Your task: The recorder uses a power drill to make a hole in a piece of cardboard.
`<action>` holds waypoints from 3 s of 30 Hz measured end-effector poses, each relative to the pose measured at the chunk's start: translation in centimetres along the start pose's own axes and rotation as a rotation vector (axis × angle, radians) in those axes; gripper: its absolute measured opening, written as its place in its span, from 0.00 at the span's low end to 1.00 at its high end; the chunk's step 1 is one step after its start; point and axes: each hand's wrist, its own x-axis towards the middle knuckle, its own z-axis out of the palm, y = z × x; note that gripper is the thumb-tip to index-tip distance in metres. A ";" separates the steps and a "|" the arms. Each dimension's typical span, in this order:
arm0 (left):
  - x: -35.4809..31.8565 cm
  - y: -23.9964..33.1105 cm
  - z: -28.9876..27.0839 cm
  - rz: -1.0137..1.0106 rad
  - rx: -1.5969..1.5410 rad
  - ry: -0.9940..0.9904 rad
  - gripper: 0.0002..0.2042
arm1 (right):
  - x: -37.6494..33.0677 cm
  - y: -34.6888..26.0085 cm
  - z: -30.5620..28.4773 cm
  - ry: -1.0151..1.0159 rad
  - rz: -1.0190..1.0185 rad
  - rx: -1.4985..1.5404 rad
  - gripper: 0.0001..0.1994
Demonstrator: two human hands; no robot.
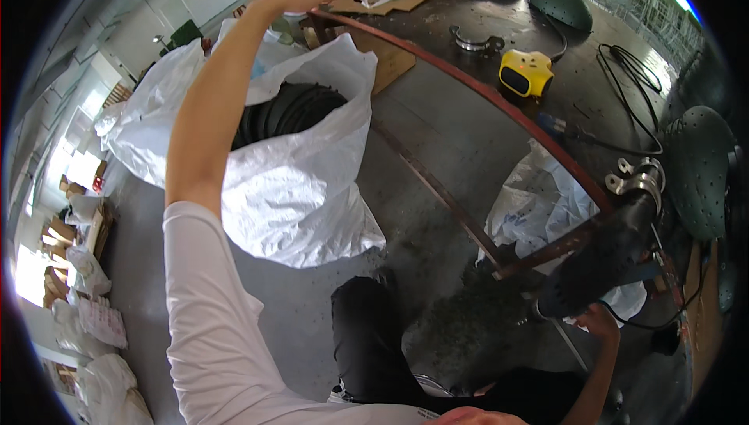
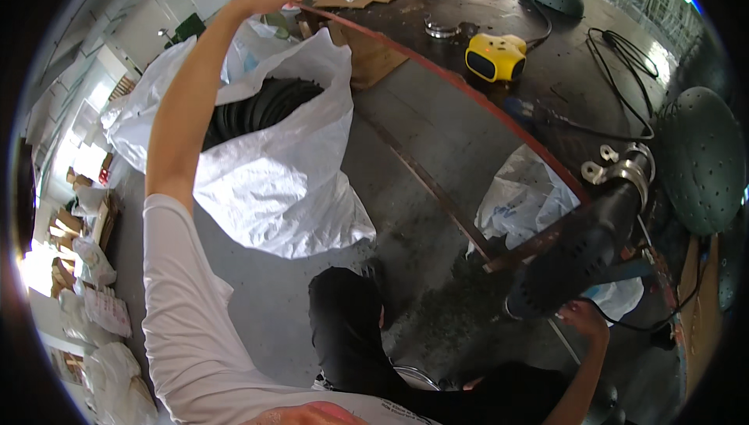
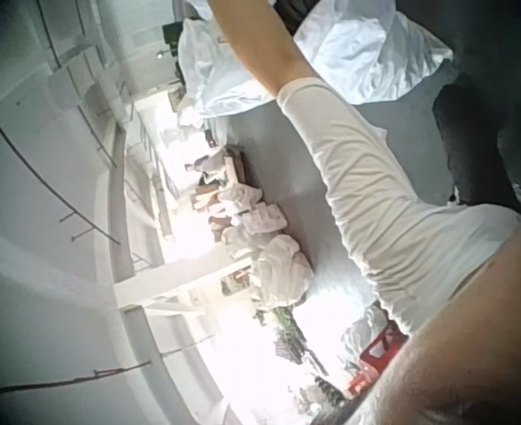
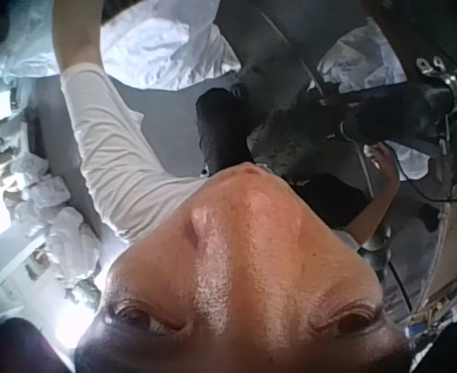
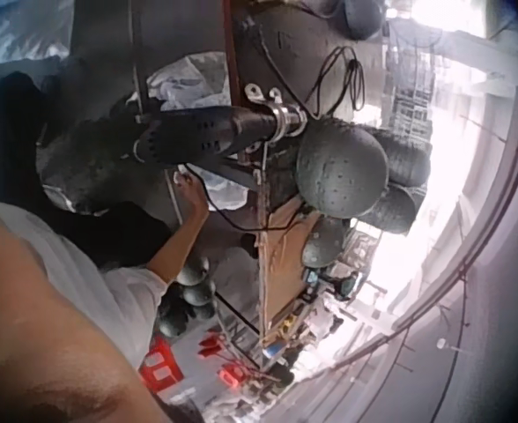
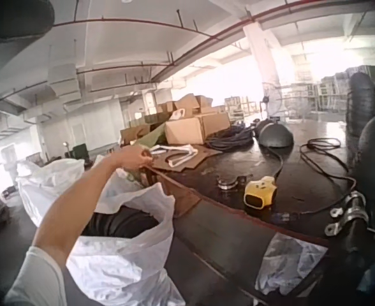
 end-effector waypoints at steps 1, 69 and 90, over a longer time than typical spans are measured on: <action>2.2 -3.7 0.8 0.016 0.050 0.057 0.19 | 0.5 1.3 -0.6 -0.034 -0.062 -0.306 0.08; 1.6 4.0 -14.4 0.293 -0.789 0.527 0.18 | -19.8 1.7 9.1 0.720 0.105 0.350 0.15; -32.5 27.2 2.2 1.011 -0.960 0.183 0.14 | -29.3 -20.0 17.6 0.273 -0.974 0.361 0.40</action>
